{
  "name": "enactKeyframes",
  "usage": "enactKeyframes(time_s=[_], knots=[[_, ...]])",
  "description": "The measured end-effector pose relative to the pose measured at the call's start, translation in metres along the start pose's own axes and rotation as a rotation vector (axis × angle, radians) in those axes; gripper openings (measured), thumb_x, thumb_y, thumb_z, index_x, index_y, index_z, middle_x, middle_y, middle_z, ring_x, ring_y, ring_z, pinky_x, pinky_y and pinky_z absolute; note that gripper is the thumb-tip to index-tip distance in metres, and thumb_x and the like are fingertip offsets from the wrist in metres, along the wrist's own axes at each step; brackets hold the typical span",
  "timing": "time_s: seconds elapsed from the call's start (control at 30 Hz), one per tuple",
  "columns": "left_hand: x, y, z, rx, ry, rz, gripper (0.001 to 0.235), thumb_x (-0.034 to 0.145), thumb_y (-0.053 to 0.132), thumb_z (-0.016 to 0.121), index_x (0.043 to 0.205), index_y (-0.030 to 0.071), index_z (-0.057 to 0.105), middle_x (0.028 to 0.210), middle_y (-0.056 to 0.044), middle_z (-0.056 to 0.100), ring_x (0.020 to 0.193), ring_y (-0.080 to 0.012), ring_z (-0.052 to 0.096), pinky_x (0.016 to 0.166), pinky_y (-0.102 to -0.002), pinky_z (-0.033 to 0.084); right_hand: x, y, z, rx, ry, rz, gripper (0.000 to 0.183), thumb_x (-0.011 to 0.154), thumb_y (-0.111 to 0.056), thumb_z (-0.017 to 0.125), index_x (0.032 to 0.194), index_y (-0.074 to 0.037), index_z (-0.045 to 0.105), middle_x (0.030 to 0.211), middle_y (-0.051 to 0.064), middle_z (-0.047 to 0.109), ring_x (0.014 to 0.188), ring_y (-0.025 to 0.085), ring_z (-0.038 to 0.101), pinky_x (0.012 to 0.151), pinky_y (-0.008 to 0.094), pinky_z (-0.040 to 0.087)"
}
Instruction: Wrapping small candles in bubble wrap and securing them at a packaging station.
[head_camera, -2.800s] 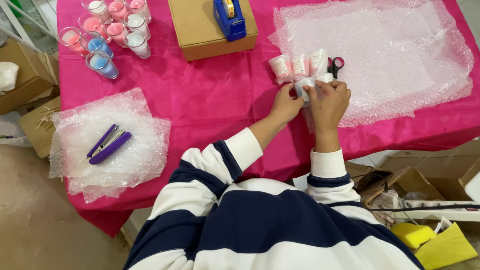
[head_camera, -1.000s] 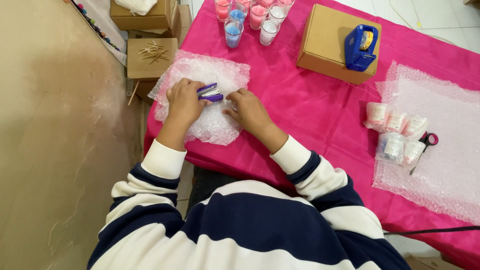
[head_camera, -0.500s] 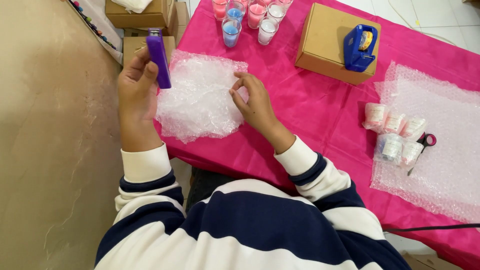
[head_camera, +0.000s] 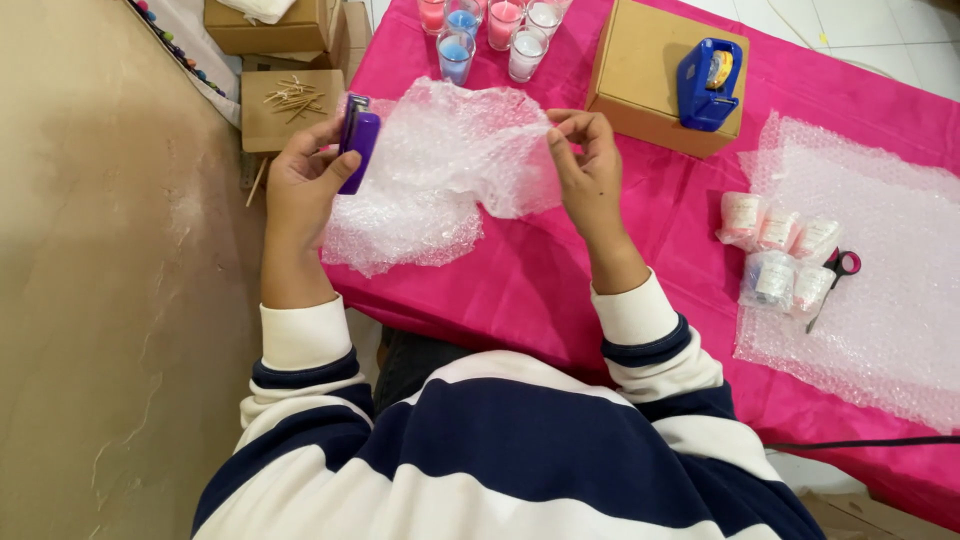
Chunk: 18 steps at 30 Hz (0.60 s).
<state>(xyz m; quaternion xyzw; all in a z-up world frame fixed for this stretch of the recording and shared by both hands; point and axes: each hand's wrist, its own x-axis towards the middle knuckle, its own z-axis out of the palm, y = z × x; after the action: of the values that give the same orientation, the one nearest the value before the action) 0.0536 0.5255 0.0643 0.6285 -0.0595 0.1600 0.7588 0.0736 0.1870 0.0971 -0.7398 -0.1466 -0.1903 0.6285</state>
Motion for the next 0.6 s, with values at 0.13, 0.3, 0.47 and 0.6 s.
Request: enactKeyframes(time_s=[0.13, 0.3, 0.47, 0.6], knots=[[-0.004, 0.003, 0.005, 0.440, -0.052, 0.051, 0.047, 0.082, 0.017, 0.095, 0.123, 0.010, 0.073, 0.112, -0.007, 0.062, 0.097, -0.0277, 0.071, 0.083, -0.037, 0.060, -0.009, -0.010, -0.025, 0.024, 0.082, 0.001, 0.008, 0.106, -0.012, 0.062, 0.106, -0.010, 0.055, 0.120, 0.010, 0.064, 0.102, 0.013, 0.058, 0.085, 0.025, 0.050], [-0.001, -0.040, 0.013, 1.050, -0.154, -0.063, 0.054, 0.075, 0.026, 0.095, 0.124, 0.023, 0.074, 0.116, -0.001, 0.059, 0.108, -0.0298, 0.061, 0.095, -0.043, 0.051, -0.026, -0.030, -0.045, 0.030, 0.179, -0.002, 0.008, 0.107, -0.010, 0.061, 0.105, -0.010, 0.054, 0.120, 0.011, 0.063, 0.101, 0.012, 0.055, 0.089, 0.026, 0.044], [-0.006, -0.061, 0.016, 1.152, -0.188, -0.172, 0.054, 0.077, 0.027, 0.091, 0.127, 0.022, 0.071, 0.120, -0.004, 0.058, 0.120, -0.0332, 0.055, 0.101, -0.049, 0.049, -0.034, -0.037, -0.063, 0.062, 0.246, -0.031, 0.009, 0.107, -0.012, 0.061, 0.105, -0.011, 0.052, 0.122, 0.012, 0.063, 0.104, 0.013, 0.057, 0.090, 0.026, 0.044], [-0.012, -0.036, 0.027, 1.053, -0.134, -0.096, 0.073, 0.075, 0.028, 0.093, 0.139, 0.014, 0.063, 0.132, -0.012, 0.053, 0.136, -0.0379, 0.040, 0.119, -0.056, 0.025, -0.039, -0.048, -0.070, 0.076, 0.304, -0.059, 0.009, 0.109, -0.012, 0.058, 0.105, -0.011, 0.050, 0.123, 0.013, 0.062, 0.108, 0.013, 0.057, 0.092, 0.026, 0.043]])
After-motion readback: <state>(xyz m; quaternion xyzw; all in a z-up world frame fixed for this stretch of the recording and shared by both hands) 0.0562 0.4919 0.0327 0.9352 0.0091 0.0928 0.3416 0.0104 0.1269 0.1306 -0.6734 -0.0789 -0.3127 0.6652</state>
